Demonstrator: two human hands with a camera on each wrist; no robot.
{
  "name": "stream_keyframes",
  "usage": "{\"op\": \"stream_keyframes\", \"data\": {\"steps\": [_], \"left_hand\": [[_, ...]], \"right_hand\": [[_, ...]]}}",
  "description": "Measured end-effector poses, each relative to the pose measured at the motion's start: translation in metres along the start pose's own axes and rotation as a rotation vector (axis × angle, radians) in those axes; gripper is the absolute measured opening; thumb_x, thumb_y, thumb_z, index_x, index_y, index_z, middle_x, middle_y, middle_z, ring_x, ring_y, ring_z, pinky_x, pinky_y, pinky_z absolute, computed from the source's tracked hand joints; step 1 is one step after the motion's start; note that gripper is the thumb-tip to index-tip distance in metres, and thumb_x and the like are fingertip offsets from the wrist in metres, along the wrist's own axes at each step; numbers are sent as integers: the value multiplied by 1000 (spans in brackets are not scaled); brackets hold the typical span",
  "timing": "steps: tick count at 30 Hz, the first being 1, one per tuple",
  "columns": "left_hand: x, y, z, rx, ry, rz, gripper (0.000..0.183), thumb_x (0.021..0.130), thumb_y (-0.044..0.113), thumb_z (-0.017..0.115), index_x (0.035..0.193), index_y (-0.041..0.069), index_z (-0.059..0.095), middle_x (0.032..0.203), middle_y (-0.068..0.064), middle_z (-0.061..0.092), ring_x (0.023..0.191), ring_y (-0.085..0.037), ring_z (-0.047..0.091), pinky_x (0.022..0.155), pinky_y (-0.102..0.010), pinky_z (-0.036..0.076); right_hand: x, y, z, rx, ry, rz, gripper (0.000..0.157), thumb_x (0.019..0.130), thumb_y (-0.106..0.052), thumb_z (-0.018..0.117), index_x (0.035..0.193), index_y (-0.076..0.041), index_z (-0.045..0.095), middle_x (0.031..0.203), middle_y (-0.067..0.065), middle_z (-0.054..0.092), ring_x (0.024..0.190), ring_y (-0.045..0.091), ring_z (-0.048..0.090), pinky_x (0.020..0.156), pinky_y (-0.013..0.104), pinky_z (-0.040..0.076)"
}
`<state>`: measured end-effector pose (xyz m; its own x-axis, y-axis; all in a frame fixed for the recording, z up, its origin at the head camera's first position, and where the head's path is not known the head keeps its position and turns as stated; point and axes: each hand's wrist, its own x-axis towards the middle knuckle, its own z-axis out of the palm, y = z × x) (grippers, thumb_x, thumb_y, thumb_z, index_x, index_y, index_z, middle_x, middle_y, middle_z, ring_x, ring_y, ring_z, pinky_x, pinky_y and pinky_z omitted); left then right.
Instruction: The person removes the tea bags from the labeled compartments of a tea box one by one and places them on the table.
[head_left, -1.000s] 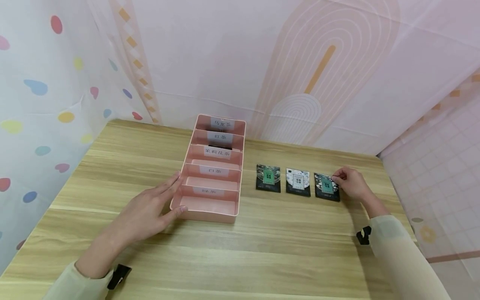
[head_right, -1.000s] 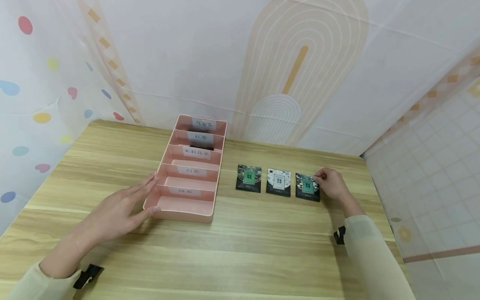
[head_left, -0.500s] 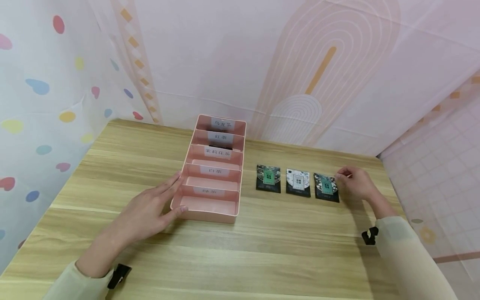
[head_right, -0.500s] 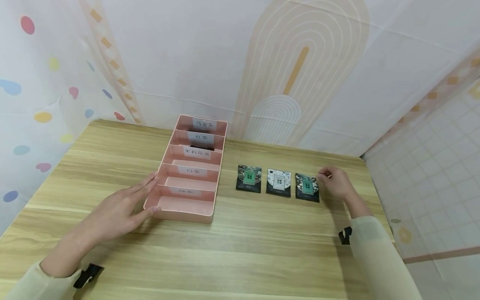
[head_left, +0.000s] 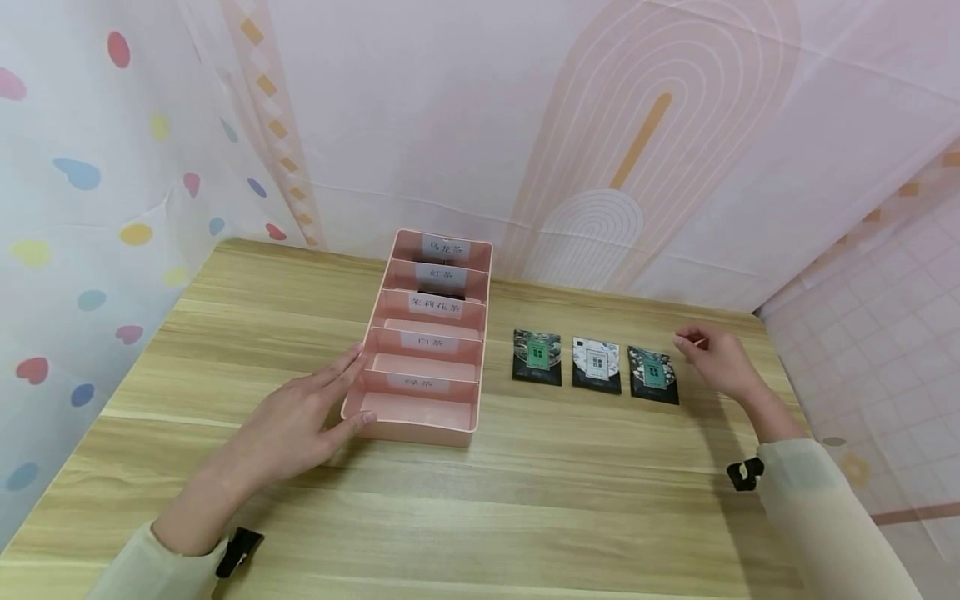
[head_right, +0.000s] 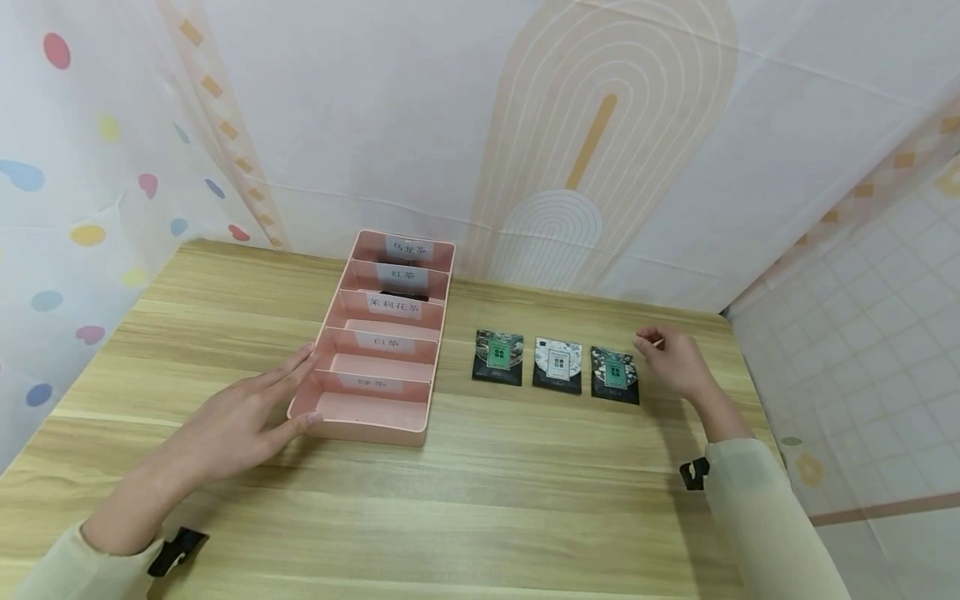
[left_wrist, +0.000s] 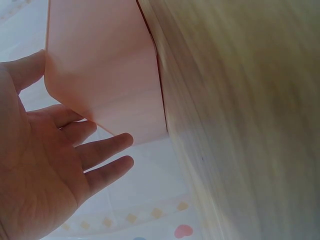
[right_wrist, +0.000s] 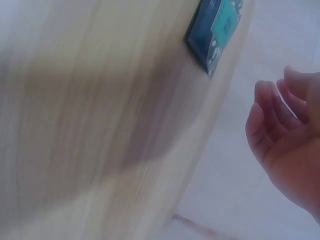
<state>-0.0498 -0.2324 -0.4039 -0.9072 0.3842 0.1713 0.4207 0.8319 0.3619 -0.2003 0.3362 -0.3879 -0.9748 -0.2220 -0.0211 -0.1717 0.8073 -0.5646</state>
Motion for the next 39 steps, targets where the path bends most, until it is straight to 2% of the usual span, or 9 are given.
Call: {"op": "stream_keyframes", "data": {"steps": [8,16,21,29,35,39], "left_hand": [[0,1,-1,-4,-11,-4,72,101,37,67,157,-2,43,164,-19,39,128,-45,61,102,-61,51],[0,1,0,-6,-10,-3,72,101,37,67,157,-2,43,164,-19,39,127,-45,62,102,-61,51],[0,1,0,-6,-7,-2,72,101,37,67,158,-1,43,164,-19,39,127,-45,62,102,-61,51],[0,1,-1,-4,-17,-8,73,102,38,67,158,-1,42,165,-19,38,130,-45,59,104,-61,50],[1,1,-1,-5,-15,-4,73,102,38,67,157,-2,43,164,-20,39,128,-46,61,103,-61,51],[0,1,-1,-2,-11,-2,73,101,38,67,157,-2,43,164,-20,39,128,-45,61,103,-61,51]], "right_hand": [[-2,-15,2,47,17,-5,43,111,-24,54,135,12,59,114,27,67,93,40,69,65,25,53],[-2,-29,7,39,67,-82,41,111,-23,55,133,11,62,112,25,69,94,37,68,70,27,53],[0,-40,9,38,90,-93,40,111,-26,55,130,7,64,111,22,70,95,32,66,74,30,53],[6,-59,19,96,106,-119,34,109,-24,59,127,3,67,109,21,72,92,31,67,71,25,53],[12,-75,29,132,94,-147,34,109,-22,59,131,3,67,113,21,72,100,31,67,87,38,53],[17,-85,36,157,88,-176,33,109,-21,60,132,2,67,114,19,72,103,31,66,89,42,53]]}}
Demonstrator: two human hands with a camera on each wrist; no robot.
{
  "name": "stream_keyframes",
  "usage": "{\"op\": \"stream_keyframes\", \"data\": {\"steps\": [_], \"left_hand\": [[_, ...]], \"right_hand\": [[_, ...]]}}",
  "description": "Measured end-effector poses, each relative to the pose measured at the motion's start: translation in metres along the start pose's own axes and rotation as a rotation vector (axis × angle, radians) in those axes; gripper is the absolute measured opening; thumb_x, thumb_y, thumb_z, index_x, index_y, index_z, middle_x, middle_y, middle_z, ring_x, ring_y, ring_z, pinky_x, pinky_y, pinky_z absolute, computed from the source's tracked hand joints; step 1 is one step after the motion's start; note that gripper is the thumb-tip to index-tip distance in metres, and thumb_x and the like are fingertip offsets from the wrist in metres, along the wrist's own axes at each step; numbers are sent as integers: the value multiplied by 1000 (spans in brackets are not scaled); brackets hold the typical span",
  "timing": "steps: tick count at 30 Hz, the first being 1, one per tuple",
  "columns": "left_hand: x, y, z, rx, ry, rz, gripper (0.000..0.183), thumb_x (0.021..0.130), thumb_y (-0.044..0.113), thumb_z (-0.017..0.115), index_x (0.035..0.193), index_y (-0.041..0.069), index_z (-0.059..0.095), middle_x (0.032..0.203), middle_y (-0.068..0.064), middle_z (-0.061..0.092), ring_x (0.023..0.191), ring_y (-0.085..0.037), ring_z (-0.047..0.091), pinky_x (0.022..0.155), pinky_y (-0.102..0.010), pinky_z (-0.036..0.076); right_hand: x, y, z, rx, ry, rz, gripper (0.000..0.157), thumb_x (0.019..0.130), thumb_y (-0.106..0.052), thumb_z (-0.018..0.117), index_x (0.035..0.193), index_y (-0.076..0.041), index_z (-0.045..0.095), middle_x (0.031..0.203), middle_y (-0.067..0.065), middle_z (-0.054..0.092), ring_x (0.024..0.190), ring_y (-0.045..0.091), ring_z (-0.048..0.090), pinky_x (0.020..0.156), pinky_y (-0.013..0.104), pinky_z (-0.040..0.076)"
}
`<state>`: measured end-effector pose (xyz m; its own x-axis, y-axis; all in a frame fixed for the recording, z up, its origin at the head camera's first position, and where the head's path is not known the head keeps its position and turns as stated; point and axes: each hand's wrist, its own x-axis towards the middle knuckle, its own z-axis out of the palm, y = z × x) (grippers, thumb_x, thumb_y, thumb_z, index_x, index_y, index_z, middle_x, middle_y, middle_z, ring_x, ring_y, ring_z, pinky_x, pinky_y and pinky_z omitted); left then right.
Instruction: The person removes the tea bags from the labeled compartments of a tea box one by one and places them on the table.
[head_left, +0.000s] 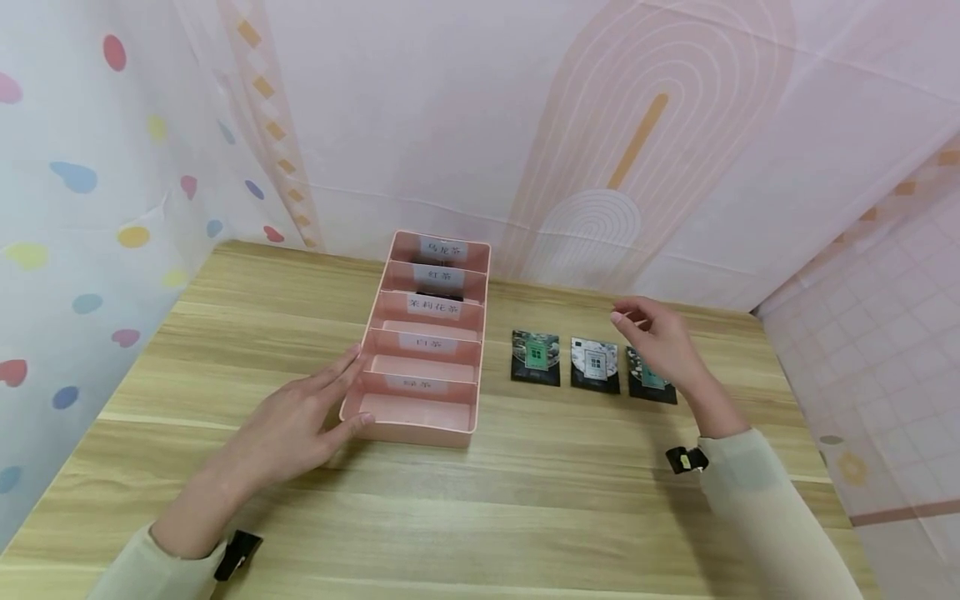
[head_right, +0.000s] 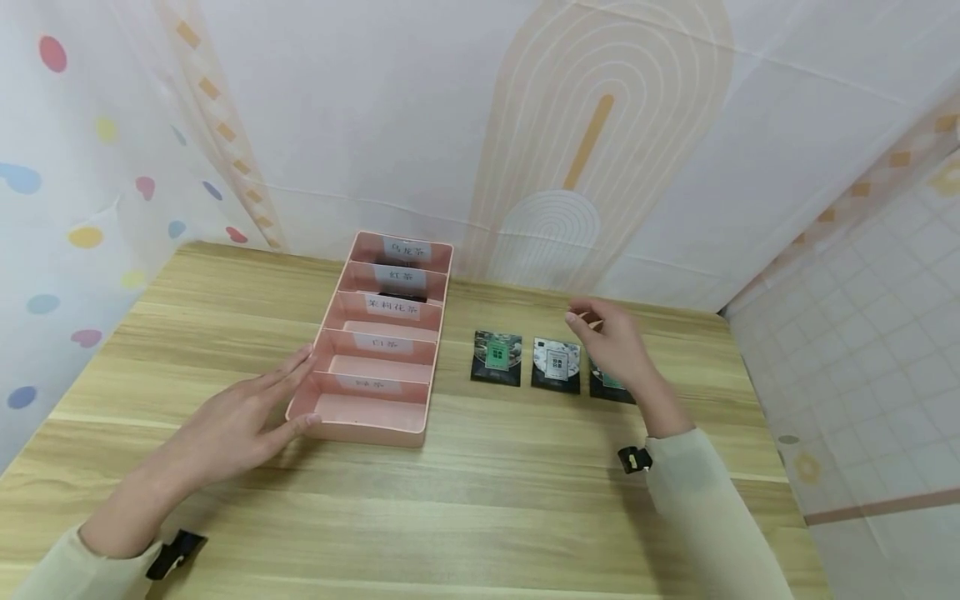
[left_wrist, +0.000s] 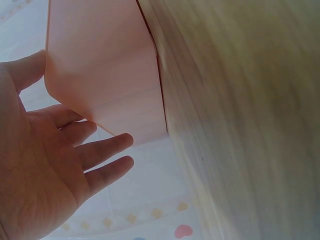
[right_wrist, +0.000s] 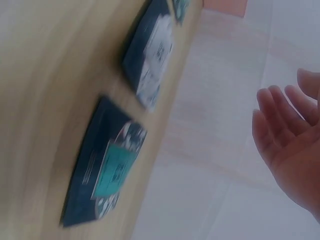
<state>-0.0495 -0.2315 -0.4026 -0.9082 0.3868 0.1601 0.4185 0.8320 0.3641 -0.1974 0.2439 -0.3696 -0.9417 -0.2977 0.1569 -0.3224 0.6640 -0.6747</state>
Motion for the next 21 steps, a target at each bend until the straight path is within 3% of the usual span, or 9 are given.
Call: {"op": "stream_keyframes", "data": {"steps": [12,21], "left_hand": [[-1,1,-1,0,-6,-6,73,102,40,66,157,-3,43,165,-19,38,131,-46,59,104,-61,50],[-1,1,-1,1,-10,-7,74,102,39,67,158,-2,42,164,-19,38,131,-46,59,104,-61,50]], "right_hand": [[16,-26,22,102,-22,-89,29,106,-13,65,129,3,68,120,22,71,107,32,66,95,50,52],[23,-48,42,75,-75,-142,31,104,-15,67,131,0,69,124,16,71,114,30,65,102,52,50]]}}
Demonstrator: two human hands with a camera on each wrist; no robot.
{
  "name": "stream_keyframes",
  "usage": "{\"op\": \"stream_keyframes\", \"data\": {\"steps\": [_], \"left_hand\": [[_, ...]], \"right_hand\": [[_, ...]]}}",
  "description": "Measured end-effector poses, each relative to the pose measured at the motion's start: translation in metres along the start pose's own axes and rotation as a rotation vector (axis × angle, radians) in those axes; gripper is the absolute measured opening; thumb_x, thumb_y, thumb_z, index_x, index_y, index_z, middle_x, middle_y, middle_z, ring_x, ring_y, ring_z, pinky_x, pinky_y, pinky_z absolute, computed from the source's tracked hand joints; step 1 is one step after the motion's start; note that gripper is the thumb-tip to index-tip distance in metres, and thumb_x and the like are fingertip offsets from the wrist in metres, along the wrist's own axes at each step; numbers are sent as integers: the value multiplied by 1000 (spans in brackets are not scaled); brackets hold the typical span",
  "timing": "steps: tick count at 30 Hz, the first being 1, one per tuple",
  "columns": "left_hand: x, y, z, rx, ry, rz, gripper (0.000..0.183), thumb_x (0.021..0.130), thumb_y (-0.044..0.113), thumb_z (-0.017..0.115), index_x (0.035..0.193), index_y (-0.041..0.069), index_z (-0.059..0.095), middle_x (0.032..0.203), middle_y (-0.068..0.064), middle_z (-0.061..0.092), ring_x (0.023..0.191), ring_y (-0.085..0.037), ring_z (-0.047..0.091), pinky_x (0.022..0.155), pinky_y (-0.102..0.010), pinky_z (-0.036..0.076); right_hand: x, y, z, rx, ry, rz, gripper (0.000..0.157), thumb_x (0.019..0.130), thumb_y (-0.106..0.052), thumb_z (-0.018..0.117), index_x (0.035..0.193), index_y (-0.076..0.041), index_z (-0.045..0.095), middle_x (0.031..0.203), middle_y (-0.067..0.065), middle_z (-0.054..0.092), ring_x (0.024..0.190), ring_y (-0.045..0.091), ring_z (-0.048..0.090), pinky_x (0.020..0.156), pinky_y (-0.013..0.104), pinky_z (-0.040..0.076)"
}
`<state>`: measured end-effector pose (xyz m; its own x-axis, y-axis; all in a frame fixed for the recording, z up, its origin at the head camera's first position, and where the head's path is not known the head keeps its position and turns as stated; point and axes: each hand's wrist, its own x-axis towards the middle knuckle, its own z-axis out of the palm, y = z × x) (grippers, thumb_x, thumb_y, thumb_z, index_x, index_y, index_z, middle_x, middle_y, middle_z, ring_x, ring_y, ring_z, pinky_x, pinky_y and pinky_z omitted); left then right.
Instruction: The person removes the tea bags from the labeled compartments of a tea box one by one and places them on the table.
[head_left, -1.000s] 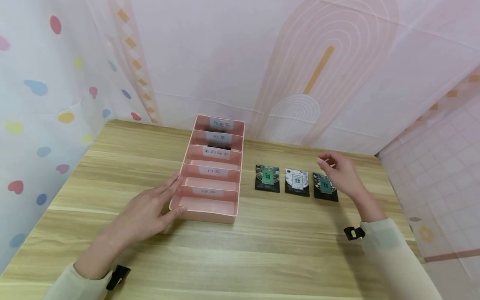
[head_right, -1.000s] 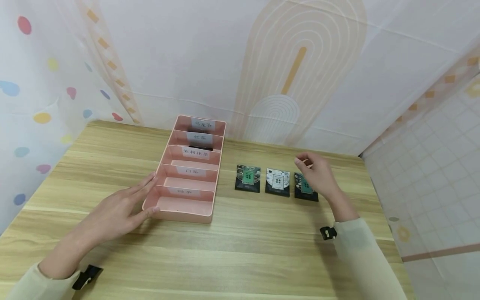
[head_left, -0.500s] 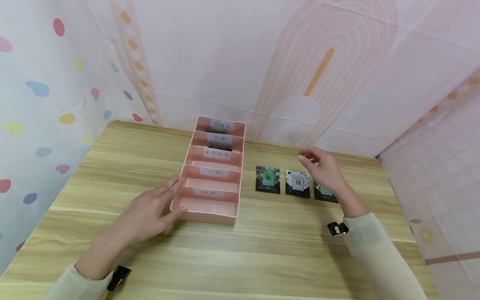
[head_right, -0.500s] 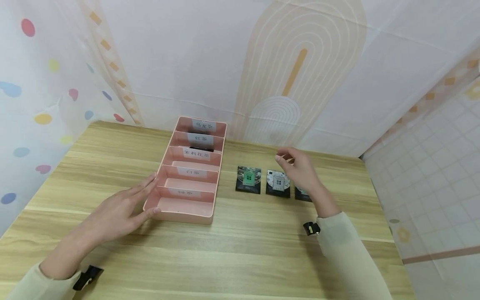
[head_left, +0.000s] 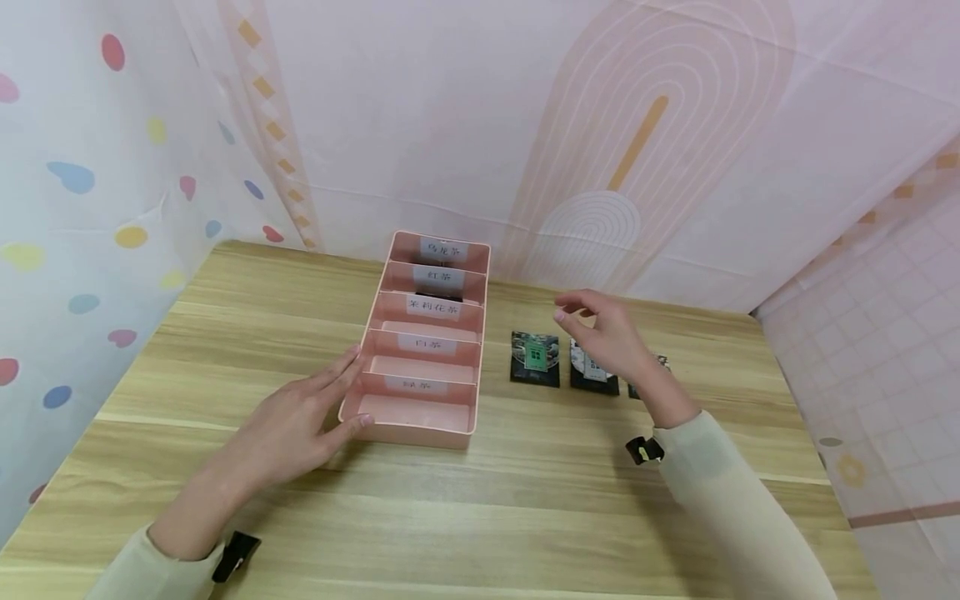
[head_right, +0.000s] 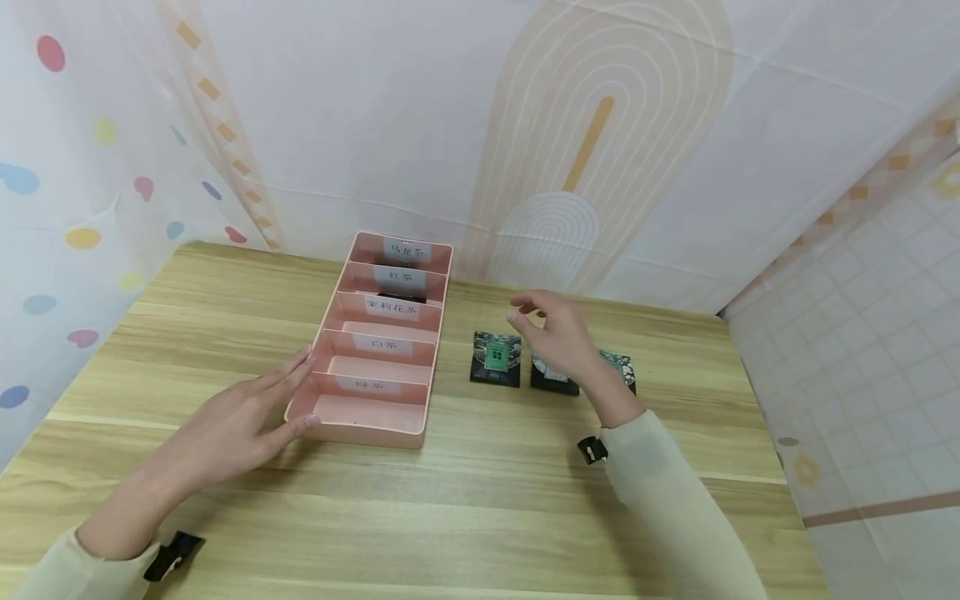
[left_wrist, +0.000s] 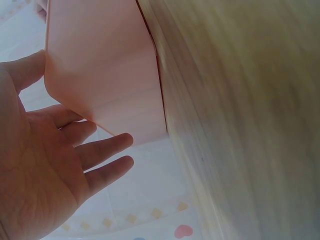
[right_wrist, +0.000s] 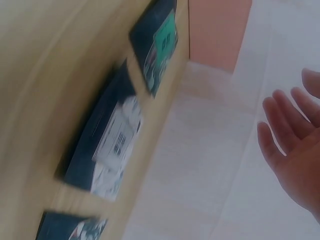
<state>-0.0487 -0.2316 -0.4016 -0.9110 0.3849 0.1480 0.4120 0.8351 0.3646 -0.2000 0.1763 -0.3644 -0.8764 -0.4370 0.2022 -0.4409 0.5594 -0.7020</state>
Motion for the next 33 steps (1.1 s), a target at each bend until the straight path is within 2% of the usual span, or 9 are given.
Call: {"op": "stream_keyframes", "data": {"steps": [8,16,20,27,33], "left_hand": [[1,2,0,2,5,-3,73,101,38,67,157,-2,43,164,-20,39,128,-46,60,103,-61,50],[2,2,-1,-3,9,-3,73,102,39,67,157,-2,43,164,-20,39,129,-46,60,104,-61,50],[2,2,-1,-1,9,-3,74,101,39,67,158,-2,43,164,-20,38,130,-46,59,104,-61,50],[1,1,-1,-8,8,-7,74,101,39,68,157,-3,43,163,-21,39,131,-46,58,105,-61,49],[0,1,0,-5,6,-5,75,101,40,68,157,-3,42,164,-20,39,132,-46,58,105,-61,49]], "right_hand": [[13,-10,20,41,-28,-10,36,103,-18,69,136,-2,67,131,15,68,124,31,59,105,59,48],[27,-20,41,33,-47,-54,38,102,-18,71,137,-2,67,133,14,68,127,29,59,110,51,46],[34,-23,51,23,-69,-78,40,101,-17,71,137,-1,66,135,14,68,128,30,60,111,51,46],[48,-27,71,-12,-101,-106,42,99,-23,75,136,-5,68,136,11,68,131,29,60,114,46,45],[59,-37,80,-41,-168,-126,45,100,-25,74,138,-3,66,139,10,67,133,26,59,115,41,44]]}}
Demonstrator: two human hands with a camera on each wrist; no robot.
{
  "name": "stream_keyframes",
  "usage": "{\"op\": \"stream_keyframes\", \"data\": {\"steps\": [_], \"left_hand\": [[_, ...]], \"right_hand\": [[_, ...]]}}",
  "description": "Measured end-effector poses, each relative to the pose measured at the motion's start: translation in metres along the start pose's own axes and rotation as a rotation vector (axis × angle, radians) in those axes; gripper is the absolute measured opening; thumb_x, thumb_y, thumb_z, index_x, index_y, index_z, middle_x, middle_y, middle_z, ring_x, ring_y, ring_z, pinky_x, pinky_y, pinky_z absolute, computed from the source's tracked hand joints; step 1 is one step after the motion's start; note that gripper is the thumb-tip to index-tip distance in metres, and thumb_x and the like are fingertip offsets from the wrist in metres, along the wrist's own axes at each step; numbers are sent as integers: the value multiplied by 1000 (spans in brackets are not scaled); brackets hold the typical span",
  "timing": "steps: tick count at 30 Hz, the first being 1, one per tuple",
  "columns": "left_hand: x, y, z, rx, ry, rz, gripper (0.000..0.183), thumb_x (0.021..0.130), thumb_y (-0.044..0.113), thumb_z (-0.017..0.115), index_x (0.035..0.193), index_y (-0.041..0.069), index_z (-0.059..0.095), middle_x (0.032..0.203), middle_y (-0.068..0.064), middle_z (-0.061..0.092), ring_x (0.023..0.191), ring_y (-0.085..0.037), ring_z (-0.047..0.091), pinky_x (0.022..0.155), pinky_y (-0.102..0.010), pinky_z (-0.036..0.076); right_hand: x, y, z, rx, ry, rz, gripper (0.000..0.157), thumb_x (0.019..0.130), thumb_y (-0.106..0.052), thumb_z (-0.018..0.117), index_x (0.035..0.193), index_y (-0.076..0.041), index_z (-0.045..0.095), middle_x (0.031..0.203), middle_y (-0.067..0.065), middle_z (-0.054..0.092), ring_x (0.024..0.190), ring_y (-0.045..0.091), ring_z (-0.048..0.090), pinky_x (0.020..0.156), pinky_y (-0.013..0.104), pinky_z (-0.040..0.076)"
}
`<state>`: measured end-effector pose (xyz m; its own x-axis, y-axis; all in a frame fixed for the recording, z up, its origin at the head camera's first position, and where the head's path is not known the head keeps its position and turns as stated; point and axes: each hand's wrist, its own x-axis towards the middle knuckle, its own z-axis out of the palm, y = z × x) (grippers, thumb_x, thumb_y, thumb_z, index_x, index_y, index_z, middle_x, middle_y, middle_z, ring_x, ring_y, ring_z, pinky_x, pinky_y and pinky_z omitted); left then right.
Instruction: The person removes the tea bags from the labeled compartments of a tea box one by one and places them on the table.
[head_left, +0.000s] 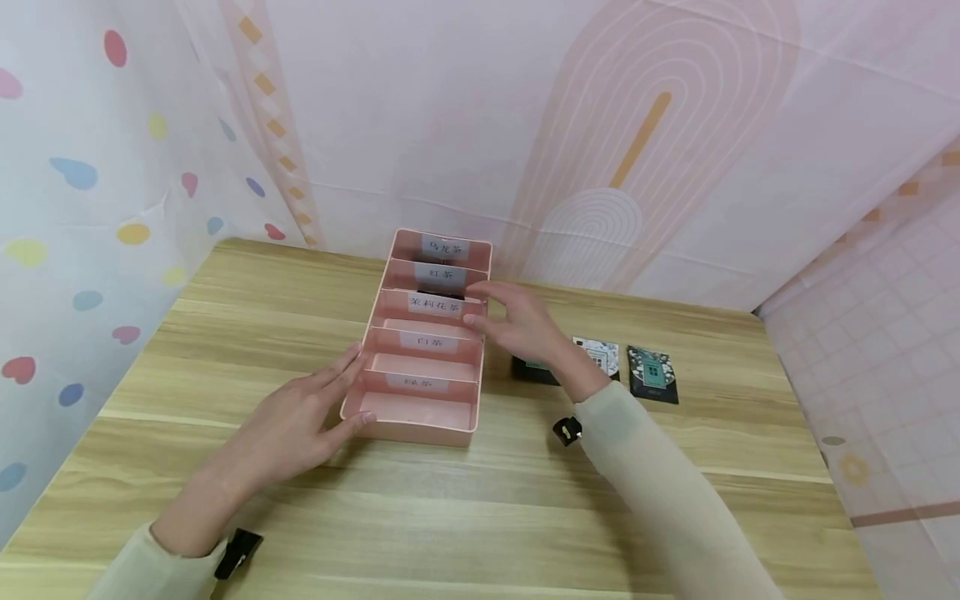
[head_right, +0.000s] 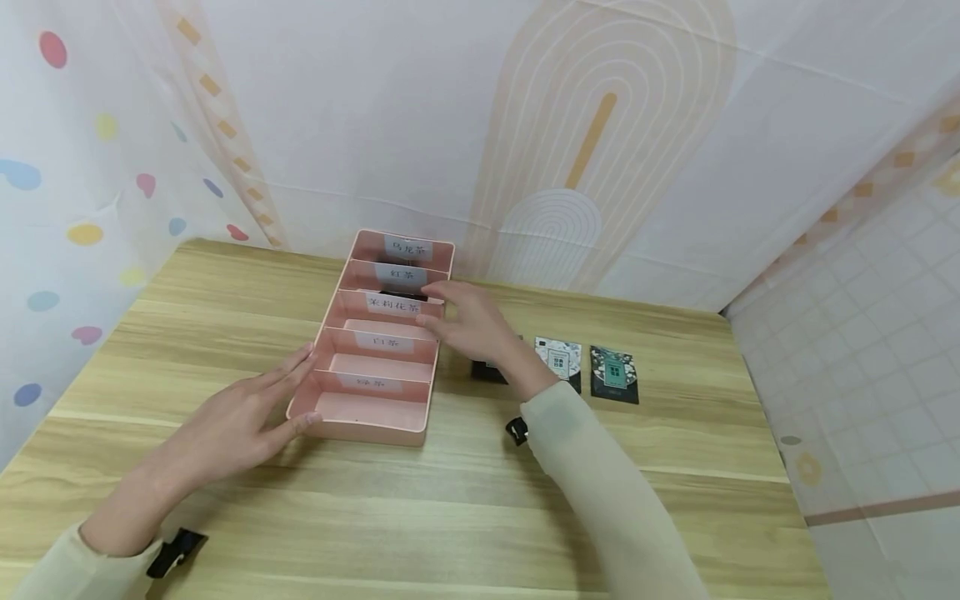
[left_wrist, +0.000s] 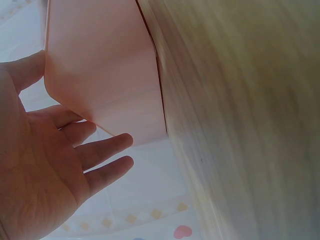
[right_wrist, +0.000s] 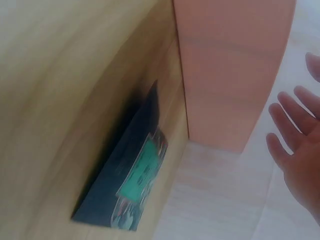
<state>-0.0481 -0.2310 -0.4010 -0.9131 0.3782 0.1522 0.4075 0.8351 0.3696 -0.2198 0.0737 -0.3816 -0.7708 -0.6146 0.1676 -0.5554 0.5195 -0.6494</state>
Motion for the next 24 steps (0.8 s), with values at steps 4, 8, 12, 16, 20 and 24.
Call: {"op": "stream_keyframes", "data": {"steps": [4,8,12,16,20,24], "left_hand": [[0,0,1,2,7,3,73,101,38,68,157,-3,43,163,-21,40,131,-46,59,104,-61,50],[0,1,1,2,7,0,74,101,38,68,157,-3,43,163,-21,39,131,-46,58,105,-61,49],[1,2,1,-2,4,1,74,101,39,68,157,-3,42,164,-21,39,132,-45,58,105,-61,49],[1,3,0,-2,0,0,75,101,40,68,157,-3,43,164,-21,39,133,-45,57,105,-61,49],[0,3,0,1,-6,-3,75,102,41,67,157,-3,42,164,-20,38,134,-45,57,106,-61,48],[0,3,0,2,-6,-5,75,102,40,67,157,-3,42,164,-21,38,133,-45,57,106,-61,49]], "right_hand": [[12,-5,3,-6,-31,-2,44,100,-23,73,138,-1,66,140,12,65,132,27,58,114,40,45],[25,-6,8,-7,-53,3,42,100,-20,71,136,0,67,140,13,65,132,26,58,111,37,47],[34,-4,13,-10,-75,17,42,100,-20,70,136,0,67,139,13,66,130,25,59,109,35,49],[40,-3,19,-19,-89,35,42,100,-20,70,137,-1,67,137,13,66,124,24,62,106,35,51],[45,-4,24,-52,-106,43,41,101,-22,69,136,-1,67,135,12,68,120,23,64,103,35,52],[48,-6,26,-73,-126,40,38,103,-22,67,134,-1,69,133,12,70,125,24,63,107,36,50]]}}
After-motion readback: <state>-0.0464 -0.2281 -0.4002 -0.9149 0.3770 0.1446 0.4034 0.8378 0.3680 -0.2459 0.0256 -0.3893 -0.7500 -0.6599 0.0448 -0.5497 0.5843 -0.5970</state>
